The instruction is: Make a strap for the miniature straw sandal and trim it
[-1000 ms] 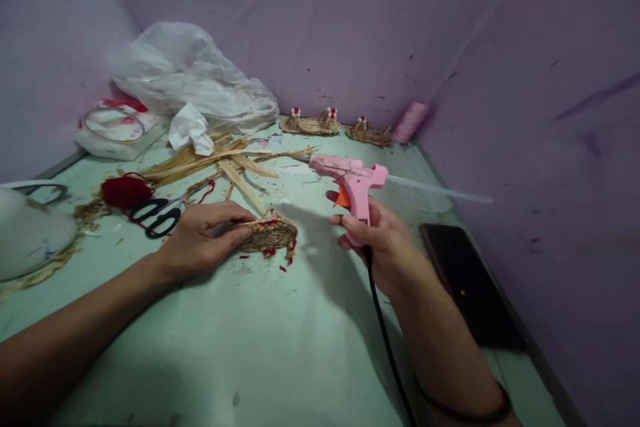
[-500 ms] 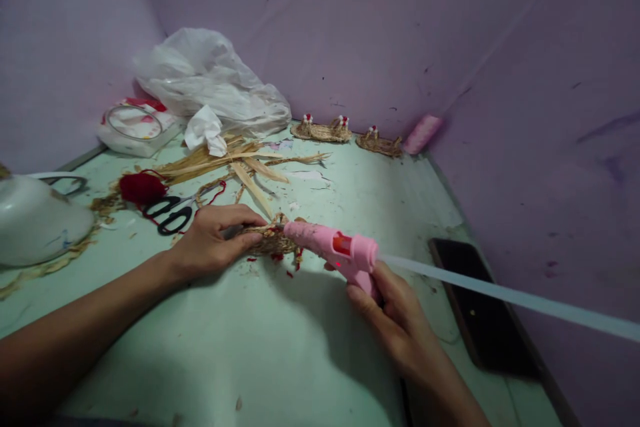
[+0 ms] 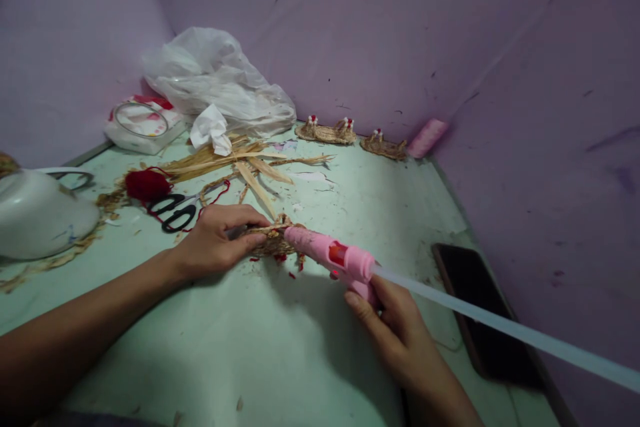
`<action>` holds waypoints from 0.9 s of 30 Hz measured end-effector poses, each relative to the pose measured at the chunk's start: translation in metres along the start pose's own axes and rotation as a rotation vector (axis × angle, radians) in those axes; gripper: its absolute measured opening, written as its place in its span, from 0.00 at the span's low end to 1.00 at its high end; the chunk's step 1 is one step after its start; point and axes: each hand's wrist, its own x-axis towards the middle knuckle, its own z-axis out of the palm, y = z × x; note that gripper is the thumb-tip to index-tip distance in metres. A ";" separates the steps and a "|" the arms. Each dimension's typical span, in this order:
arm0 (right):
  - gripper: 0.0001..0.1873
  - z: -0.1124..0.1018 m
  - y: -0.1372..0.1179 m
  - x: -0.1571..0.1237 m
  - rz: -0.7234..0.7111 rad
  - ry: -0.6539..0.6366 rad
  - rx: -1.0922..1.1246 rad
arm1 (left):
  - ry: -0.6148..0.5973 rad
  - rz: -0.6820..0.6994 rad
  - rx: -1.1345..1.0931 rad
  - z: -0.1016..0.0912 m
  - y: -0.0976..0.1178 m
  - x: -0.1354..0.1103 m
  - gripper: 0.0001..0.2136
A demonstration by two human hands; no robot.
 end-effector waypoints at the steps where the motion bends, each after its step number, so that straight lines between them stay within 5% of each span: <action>1: 0.06 0.001 -0.001 0.000 -0.006 -0.004 0.004 | 0.003 0.001 -0.004 0.000 0.000 0.000 0.06; 21: 0.03 -0.001 -0.002 0.003 -0.054 0.039 0.021 | 0.003 -0.002 0.009 -0.001 0.000 0.001 0.06; 27: 0.04 -0.006 0.007 0.000 0.083 0.105 0.132 | -0.001 -0.006 0.010 0.000 0.000 0.001 0.06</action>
